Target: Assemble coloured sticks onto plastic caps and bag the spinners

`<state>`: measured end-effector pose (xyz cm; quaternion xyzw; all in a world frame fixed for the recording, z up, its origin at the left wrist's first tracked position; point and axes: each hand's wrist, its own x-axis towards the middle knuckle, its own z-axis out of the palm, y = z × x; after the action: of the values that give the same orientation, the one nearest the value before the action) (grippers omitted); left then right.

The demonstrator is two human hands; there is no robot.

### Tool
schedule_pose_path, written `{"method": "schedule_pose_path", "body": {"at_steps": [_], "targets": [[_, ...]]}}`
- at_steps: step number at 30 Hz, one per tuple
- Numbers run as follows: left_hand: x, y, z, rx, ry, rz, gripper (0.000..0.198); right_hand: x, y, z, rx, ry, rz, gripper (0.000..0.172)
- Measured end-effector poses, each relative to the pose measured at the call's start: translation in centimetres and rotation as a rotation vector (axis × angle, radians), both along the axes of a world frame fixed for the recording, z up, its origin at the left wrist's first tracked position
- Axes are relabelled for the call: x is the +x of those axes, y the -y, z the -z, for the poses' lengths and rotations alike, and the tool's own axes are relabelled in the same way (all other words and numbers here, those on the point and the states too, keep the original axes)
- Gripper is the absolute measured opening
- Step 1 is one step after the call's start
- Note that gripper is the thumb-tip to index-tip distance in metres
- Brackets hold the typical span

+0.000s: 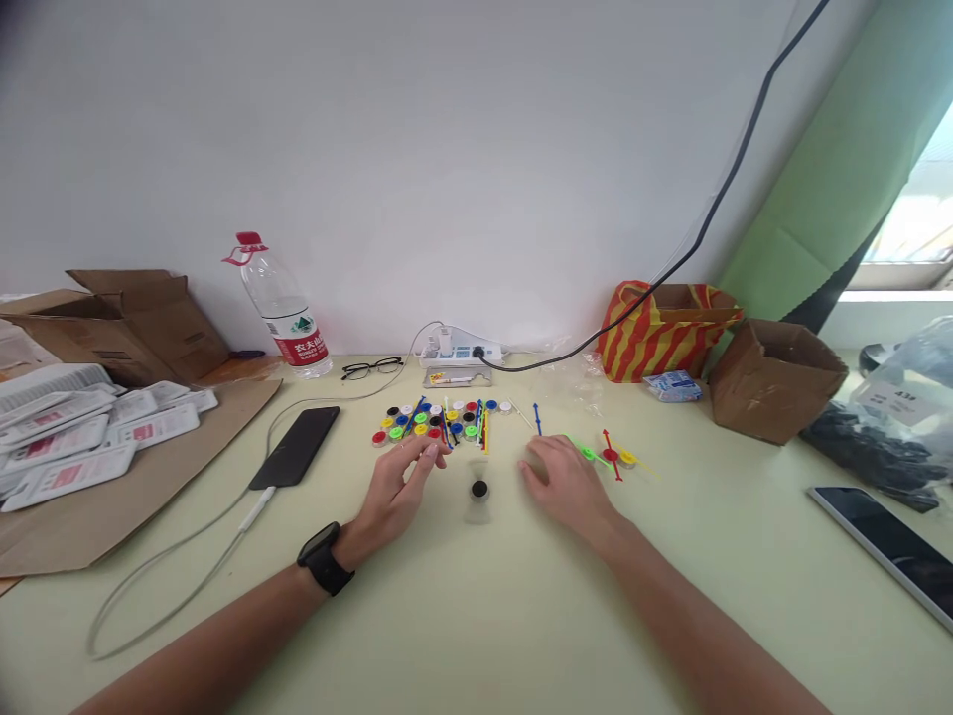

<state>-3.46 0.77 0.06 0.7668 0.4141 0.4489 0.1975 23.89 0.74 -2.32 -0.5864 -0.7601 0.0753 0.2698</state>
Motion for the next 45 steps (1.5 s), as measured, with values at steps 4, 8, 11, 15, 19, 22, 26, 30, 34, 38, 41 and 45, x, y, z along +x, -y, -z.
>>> {"method": "schedule_pose_path", "body": {"at_steps": [4,8,11,15,19,22,26,30,34,38,41,45], "targets": [[0.1,0.1,-0.1,-0.052,-0.002,-0.007,0.036,0.0,0.0,-0.4,0.008,-0.027,0.100,0.022],[0.3,0.2,-0.1,-0.058,-0.021,0.012,0.040,0.7,-0.5,-0.2,0.031,-0.033,0.027,0.022],[0.3,0.2,-0.2,-0.071,-0.038,0.026,0.040,1.0,-0.5,0.1,-0.017,-0.055,-0.039,0.026],[0.3,0.3,-0.3,-0.096,-0.042,0.046,0.041,0.9,-0.3,0.0,-0.042,-0.108,-0.091,0.029],[0.3,0.4,-0.4,-0.102,-0.047,0.052,0.039,0.8,-0.3,-0.4,-0.060,-0.097,-0.100,0.028],[0.3,0.4,-0.4,-0.102,-0.046,0.055,0.040,1.0,-0.4,-0.6,-0.093,-0.088,-0.110,0.026],[0.3,0.4,-0.4,-0.103,-0.049,0.057,0.040,1.4,-0.3,-0.6,-0.125,-0.078,-0.120,0.025],[0.3,0.4,-0.3,-0.102,-0.056,0.065,0.038,1.6,-0.1,-0.7,-0.109,-0.045,-0.127,0.023],[0.3,0.3,-0.3,-0.110,-0.052,0.073,0.038,1.5,0.0,-1.0,-0.109,0.025,-0.118,0.019],[0.3,0.3,-0.4,-0.112,-0.053,0.075,0.037,1.4,0.2,-1.2,-0.088,0.085,-0.060,0.018],[0.3,0.4,-0.4,-0.117,-0.051,0.071,0.037,1.2,0.3,-1.5,-0.058,0.069,0.004,0.015],[0.3,0.4,-0.5,-0.128,-0.050,0.073,0.036,0.7,0.3,-1.6,-0.019,-0.022,0.059,0.013]]}}
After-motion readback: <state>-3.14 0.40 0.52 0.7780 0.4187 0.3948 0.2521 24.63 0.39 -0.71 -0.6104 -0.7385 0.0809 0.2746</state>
